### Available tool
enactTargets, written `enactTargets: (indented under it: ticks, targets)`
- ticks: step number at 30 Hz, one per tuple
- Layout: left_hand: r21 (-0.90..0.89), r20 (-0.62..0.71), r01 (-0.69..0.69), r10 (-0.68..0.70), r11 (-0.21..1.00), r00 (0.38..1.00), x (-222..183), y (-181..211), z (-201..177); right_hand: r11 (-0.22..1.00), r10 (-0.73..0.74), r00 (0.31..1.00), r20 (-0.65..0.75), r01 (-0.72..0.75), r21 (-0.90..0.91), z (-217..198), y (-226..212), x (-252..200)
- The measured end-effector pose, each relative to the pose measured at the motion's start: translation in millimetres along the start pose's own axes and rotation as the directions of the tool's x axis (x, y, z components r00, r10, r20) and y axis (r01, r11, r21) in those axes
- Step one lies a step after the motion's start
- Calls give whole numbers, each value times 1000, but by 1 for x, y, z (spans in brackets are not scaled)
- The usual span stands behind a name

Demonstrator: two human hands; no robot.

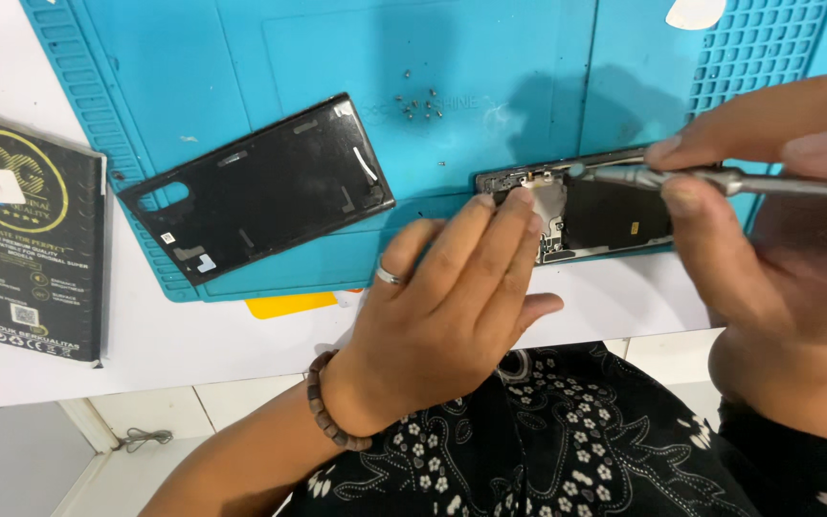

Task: The person disassembles a smartphone on a blue work mat, removing the back cover and internal components. They use a screwdriver to remove screws and a metal tool to pry open parts, then reassemble the device by placing components back into the chassis and securing them.

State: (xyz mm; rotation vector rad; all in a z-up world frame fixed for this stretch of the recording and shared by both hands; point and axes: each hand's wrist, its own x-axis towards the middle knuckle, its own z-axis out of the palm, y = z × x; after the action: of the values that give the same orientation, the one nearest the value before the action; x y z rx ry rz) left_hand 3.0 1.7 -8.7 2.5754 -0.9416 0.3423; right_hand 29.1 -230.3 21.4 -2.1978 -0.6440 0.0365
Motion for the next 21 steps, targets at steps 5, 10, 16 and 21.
enactTargets:
  ticks: [5,10,16,21]
  targets:
    - [-251,-54,127,-145,960,988,5,-5,-8,905,357,927,-116,-374,-202,-2,-15,-22]
    - [-269,150,293,-261,918,954,21,-12,-15,942,327,941,-88,-317,110,-20,60,-63]
    - [-315,193,260,-206,913,959,30,-18,-12,984,172,980,-98,-166,67,-13,61,-40]
    - [-312,193,233,-178,921,965,33,-20,-12,991,120,991,-62,-123,-55,-10,38,-14]
